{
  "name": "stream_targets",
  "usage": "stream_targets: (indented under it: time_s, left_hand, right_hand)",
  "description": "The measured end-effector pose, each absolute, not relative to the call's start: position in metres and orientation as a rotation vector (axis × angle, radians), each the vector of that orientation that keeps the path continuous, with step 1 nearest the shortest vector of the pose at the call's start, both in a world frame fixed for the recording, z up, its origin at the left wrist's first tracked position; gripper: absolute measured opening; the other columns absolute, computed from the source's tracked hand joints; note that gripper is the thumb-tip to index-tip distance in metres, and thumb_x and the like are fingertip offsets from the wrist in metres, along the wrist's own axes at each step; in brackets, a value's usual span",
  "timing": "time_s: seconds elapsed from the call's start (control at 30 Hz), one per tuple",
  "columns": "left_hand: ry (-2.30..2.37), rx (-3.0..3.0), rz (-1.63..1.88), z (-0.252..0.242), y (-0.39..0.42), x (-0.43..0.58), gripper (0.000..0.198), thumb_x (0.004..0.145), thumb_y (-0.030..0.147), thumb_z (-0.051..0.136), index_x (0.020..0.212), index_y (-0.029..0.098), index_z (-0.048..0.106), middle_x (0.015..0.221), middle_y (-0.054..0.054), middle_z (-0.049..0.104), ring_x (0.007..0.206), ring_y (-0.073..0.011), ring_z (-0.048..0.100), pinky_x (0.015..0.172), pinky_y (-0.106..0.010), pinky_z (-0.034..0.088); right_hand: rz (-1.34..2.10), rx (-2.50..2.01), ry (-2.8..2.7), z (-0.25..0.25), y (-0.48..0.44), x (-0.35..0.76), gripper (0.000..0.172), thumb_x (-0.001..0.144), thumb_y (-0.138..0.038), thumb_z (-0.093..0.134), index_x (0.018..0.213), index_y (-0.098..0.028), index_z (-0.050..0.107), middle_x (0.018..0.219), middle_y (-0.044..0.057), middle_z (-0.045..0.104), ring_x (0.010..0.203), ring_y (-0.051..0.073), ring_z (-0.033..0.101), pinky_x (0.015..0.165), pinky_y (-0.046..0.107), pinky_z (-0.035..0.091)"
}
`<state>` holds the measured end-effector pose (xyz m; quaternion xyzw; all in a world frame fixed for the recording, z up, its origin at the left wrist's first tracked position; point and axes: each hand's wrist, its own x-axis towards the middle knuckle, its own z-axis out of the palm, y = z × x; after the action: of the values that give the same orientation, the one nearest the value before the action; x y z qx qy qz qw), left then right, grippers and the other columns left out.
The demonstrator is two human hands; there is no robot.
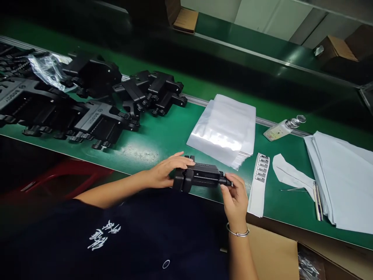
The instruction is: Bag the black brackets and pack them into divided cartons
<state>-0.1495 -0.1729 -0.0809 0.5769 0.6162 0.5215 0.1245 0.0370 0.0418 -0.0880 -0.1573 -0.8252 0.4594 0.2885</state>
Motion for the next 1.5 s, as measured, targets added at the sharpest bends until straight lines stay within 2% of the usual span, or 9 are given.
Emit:
stream_targets:
  time_s: [0.37, 0.5, 0.6, 0.77, 0.87, 1.03, 1.13, 1.27, 1.5]
  left_hand:
    - [1.586, 0.748, 1.731, -0.077, -0.173, -0.142, 0.065, 0.069, 0.055, 0.072, 0.120, 0.019, 0.056, 0.108, -0.008, 0.065, 0.101, -0.0291, 0.062, 0.087, -0.038, 0.049]
    - [1.565, 0.617, 1.846, -0.080, -0.172, -0.136, 0.069, 0.071, 0.069, 0.065, 0.118, 0.019, 0.058, 0.105, -0.008, 0.065, 0.098, -0.0272, 0.061, 0.085, -0.036, 0.049]
    - [1.760, 0.774, 1.805, -0.080, -0.178, -0.139, 0.069, 0.074, 0.071, 0.061, 0.119, 0.018, 0.056, 0.107, -0.009, 0.063, 0.098, -0.0262, 0.060, 0.085, -0.036, 0.049]
    - [1.941, 1.491, 1.557, -0.077, -0.189, -0.154, 0.057, 0.069, 0.055, 0.074, 0.112, 0.022, 0.055, 0.103, -0.009, 0.068, 0.093, -0.0248, 0.066, 0.083, -0.038, 0.052]
    - [1.899, 1.765, 1.508, -0.076, -0.191, -0.157, 0.052, 0.067, 0.046, 0.078, 0.109, 0.024, 0.057, 0.101, -0.009, 0.070, 0.093, -0.0249, 0.067, 0.083, -0.038, 0.053]
    - [2.073, 1.113, 1.822, -0.085, -0.186, -0.147, 0.055, 0.075, 0.055, 0.070, 0.118, 0.023, 0.056, 0.106, -0.007, 0.065, 0.095, -0.0238, 0.064, 0.083, -0.036, 0.051]
    - [1.894, 0.726, 1.956, -0.093, -0.178, -0.142, 0.062, 0.078, 0.065, 0.062, 0.121, 0.022, 0.055, 0.109, -0.007, 0.062, 0.098, -0.0238, 0.060, 0.087, -0.036, 0.049]
    - [1.769, 0.578, 1.943, -0.097, -0.166, -0.138, 0.068, 0.076, 0.068, 0.061, 0.124, 0.021, 0.054, 0.118, -0.008, 0.061, 0.110, -0.0264, 0.056, 0.098, -0.038, 0.044]
    - [1.709, 0.563, 1.890, -0.097, -0.157, -0.135, 0.066, 0.089, 0.069, 0.038, 0.129, 0.019, 0.053, 0.130, -0.010, 0.057, 0.124, -0.0268, 0.049, 0.107, -0.038, 0.036]
  right_hand:
    - [0.648, 0.034, -2.532, -0.052, 0.046, 0.034, 0.037, 0.089, -0.021, 0.060, 0.126, -0.028, 0.056, 0.106, 0.008, 0.068, 0.097, 0.023, 0.065, 0.081, 0.038, 0.056]
    - [0.535, 0.223, -2.602, -0.049, 0.045, 0.031, 0.026, 0.092, -0.029, 0.055, 0.118, -0.027, 0.060, 0.093, 0.007, 0.068, 0.079, 0.021, 0.064, 0.067, 0.034, 0.053]
    - [0.987, -0.034, -2.546, -0.050, 0.036, 0.027, 0.026, 0.095, -0.040, 0.046, 0.112, -0.025, 0.060, 0.081, 0.005, 0.062, 0.069, 0.018, 0.058, 0.063, 0.033, 0.049]
    - [2.382, -0.849, -2.034, -0.049, 0.029, 0.011, 0.035, 0.090, -0.050, 0.049, 0.109, -0.023, 0.057, 0.056, -0.008, 0.031, 0.046, 0.009, 0.032, 0.043, 0.021, 0.033]
    - [2.706, -0.941, -1.783, -0.049, 0.032, 0.004, 0.038, 0.083, -0.052, 0.060, 0.104, -0.021, 0.059, 0.051, -0.011, 0.023, 0.043, 0.006, 0.018, 0.041, 0.018, 0.025]
    - [2.282, -0.742, -1.801, -0.056, 0.029, 0.007, 0.054, 0.089, -0.064, 0.042, 0.116, -0.019, 0.059, 0.054, -0.006, 0.043, 0.047, 0.010, 0.037, 0.051, 0.026, 0.043]
    - [1.844, -0.621, -2.058, -0.063, 0.023, 0.010, 0.042, 0.087, -0.057, 0.054, 0.105, -0.021, 0.064, 0.076, 0.002, 0.061, 0.067, 0.015, 0.055, 0.065, 0.030, 0.050]
    - [1.797, -0.631, -2.058, -0.070, 0.017, 0.008, 0.026, 0.085, -0.045, 0.061, 0.094, -0.021, 0.064, 0.078, 0.001, 0.063, 0.067, 0.014, 0.057, 0.061, 0.028, 0.051]
    - [1.611, -0.670, -2.171, -0.068, 0.023, 0.005, 0.028, 0.089, -0.048, 0.053, 0.092, -0.021, 0.060, 0.080, 0.001, 0.062, 0.071, 0.016, 0.057, 0.063, 0.028, 0.050]
